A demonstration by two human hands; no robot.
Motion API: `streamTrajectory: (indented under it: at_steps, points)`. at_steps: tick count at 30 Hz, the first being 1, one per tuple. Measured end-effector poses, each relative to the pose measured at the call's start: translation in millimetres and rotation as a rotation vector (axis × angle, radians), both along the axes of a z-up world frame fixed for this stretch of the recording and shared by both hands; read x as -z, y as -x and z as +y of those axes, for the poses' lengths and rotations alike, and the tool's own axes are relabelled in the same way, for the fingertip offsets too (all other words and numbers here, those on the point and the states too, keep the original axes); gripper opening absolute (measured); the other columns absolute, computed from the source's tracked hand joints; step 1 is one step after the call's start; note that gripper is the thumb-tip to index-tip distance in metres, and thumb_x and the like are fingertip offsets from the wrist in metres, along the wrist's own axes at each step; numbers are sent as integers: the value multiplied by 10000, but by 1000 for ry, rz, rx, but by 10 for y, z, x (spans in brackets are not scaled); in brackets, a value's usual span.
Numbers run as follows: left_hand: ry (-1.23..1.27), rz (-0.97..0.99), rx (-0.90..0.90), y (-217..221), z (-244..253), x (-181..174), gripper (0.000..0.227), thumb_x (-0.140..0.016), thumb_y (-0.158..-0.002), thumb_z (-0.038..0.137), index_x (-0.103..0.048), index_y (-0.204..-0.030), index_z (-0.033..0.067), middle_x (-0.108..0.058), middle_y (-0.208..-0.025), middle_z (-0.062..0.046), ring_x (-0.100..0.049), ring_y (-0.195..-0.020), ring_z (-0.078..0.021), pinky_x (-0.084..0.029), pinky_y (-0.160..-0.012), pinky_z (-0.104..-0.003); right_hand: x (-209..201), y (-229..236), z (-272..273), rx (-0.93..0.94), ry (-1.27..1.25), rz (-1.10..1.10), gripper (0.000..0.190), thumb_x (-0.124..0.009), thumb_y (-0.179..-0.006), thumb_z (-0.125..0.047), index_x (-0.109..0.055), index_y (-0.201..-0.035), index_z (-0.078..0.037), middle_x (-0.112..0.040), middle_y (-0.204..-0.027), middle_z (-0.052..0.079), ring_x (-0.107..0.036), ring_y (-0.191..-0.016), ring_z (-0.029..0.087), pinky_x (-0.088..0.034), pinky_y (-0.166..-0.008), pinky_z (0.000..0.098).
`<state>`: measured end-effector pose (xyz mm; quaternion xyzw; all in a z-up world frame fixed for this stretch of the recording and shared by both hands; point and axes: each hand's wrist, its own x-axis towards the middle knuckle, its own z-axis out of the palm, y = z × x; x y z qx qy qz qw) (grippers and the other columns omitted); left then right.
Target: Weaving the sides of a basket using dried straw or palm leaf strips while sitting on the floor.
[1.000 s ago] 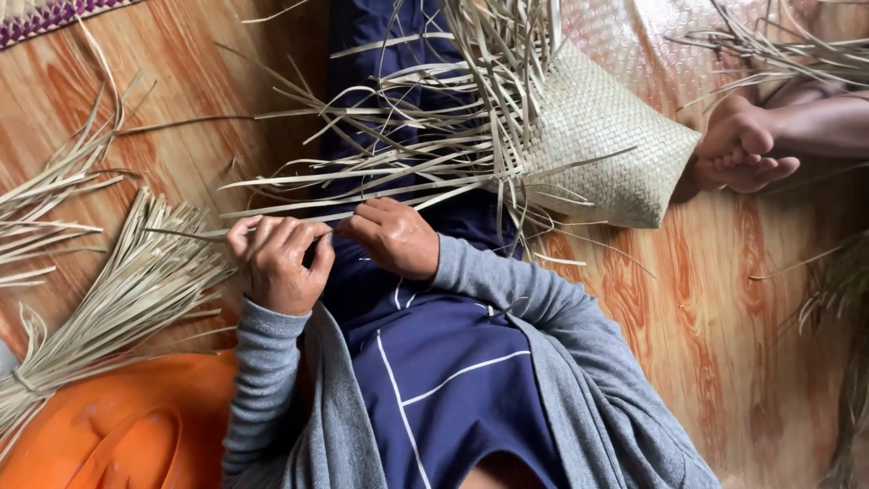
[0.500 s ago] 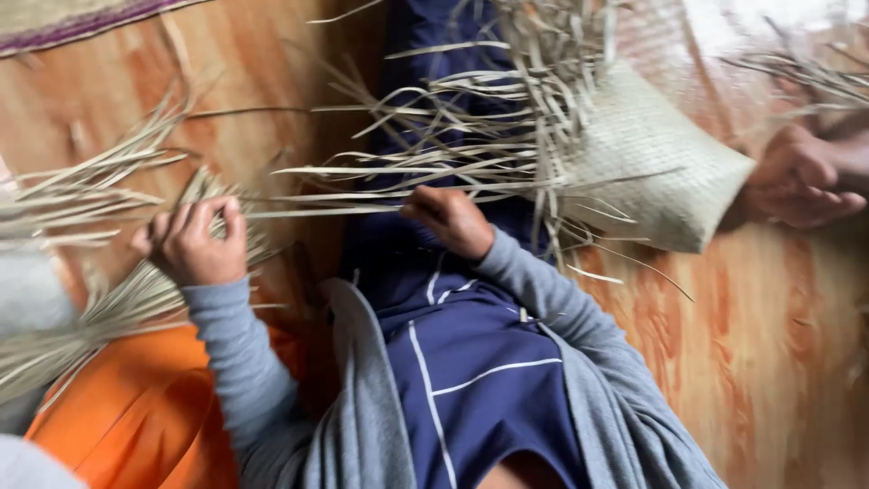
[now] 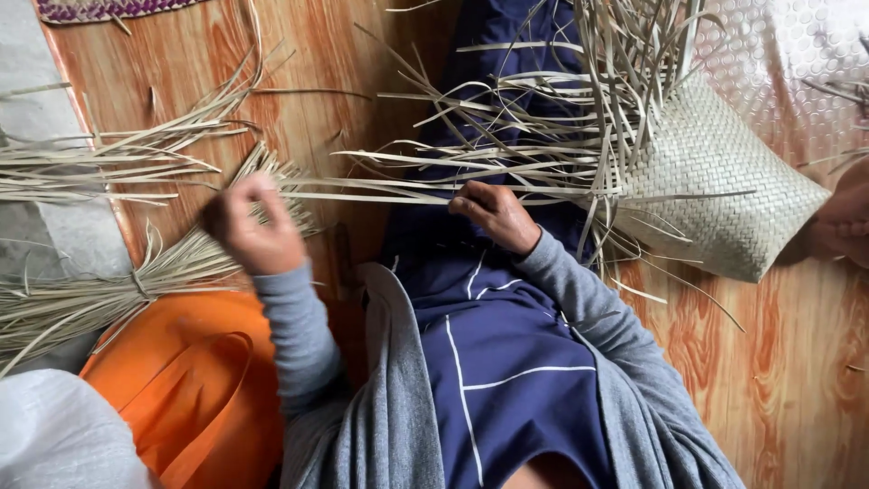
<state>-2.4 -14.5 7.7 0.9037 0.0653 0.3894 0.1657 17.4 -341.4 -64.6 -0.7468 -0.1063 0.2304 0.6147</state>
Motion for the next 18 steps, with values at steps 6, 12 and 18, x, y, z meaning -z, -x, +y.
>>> streamTrajectory:
  at_steps: [6,12,18]
  points:
    - [-15,291,590,-33,-1075,415,205,-732,-979,303,-754,-1166,223,-721,-1002,25,-655,-1042,-196,-288,-1104,-500,-57,101,44,33,93,-165,131,-657,-1003,-153,-683,-950,-37,-690,-766,196,-677,-735,380,-527,-697,431]
    - [-72,378,753,-90,-1107,584,83,-774,-944,319,-738,-985,256,-664,-850,98,-649,-871,-152,-407,-1022,-417,-111,124,61,51,161,-433,36,-639,-989,-139,-642,-978,-104,-668,-813,132,-694,-793,369,-560,-677,408]
    - [-44,500,737,-91,-1025,514,110,-731,-973,338,-695,-979,234,-622,-827,75,-646,-855,-186,-405,-1007,-432,-178,146,81,74,210,-491,53,-654,-994,-151,-650,-1004,-98,-653,-809,109,-702,-779,346,-577,-666,407]
